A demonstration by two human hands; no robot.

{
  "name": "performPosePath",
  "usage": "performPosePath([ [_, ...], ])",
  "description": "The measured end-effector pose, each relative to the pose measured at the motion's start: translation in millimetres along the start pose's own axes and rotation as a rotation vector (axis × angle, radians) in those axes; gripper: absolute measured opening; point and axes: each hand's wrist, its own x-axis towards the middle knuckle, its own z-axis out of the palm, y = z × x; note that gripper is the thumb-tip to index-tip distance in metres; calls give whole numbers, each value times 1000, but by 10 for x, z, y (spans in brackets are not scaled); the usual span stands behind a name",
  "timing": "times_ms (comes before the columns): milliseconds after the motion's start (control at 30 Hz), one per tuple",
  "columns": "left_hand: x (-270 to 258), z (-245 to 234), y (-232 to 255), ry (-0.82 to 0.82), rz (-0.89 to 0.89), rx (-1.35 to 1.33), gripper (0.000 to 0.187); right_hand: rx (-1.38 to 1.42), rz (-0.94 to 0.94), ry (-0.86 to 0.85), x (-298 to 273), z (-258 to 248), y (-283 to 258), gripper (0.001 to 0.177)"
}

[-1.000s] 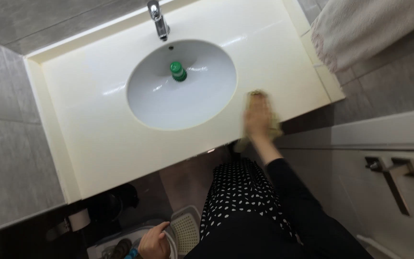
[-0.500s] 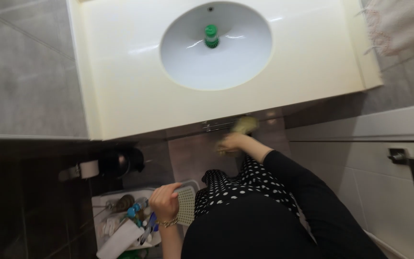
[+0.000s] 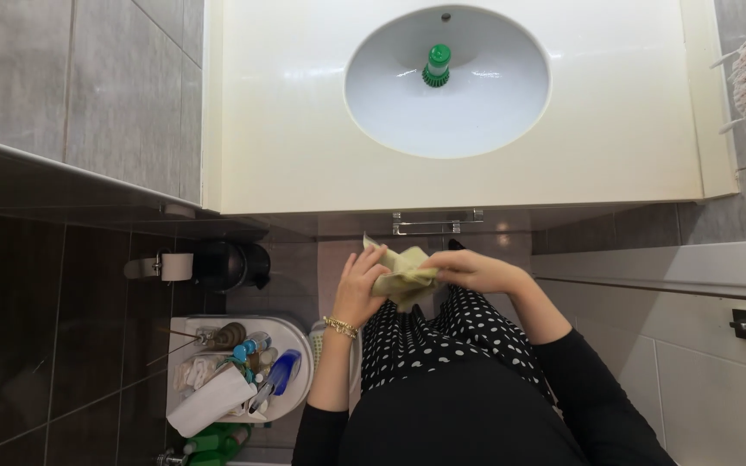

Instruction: Cleaning the bathroom sink, mirror, and surrounding surfaces using cleaning spray, paper towels, and sponges.

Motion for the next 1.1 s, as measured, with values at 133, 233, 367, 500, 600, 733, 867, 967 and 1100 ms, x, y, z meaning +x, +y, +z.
performPosePath([
  [133,230,-7,212,-139,-139,-276,34,-128,-46,279,-278,-240,72,34],
  [233,519,283,337,-216,-248,-236,32,-314,-24,545,-402,-504,162,40],
  [367,964,658,182,210,-27,-284,37,-426,-81,961,-256,-757,291,42],
  [500,1132,592,-105,411,-116,-7,57,-1052,-366,752,161,-952,689,61],
  [600,837,494,-359,327,-338,123,70,-1188,-459,342,635,-985,871,66],
  [733,280,469,-414,427,-679,17,67,-1255,-528,93,1349,-1032,1009,63],
  [867,-45,509,-133,436,-1105,-95,59,-1226,-535,-85,2013,-1073,790,62],
  [967,-300,700,-250,582,-1028,68,56,-1203,-645,-198,2669,-1059,596,62],
  [1100,-256,555,-492,602,-1195,1,51,-1164,-785,-189,3691,-919,331,62],
])
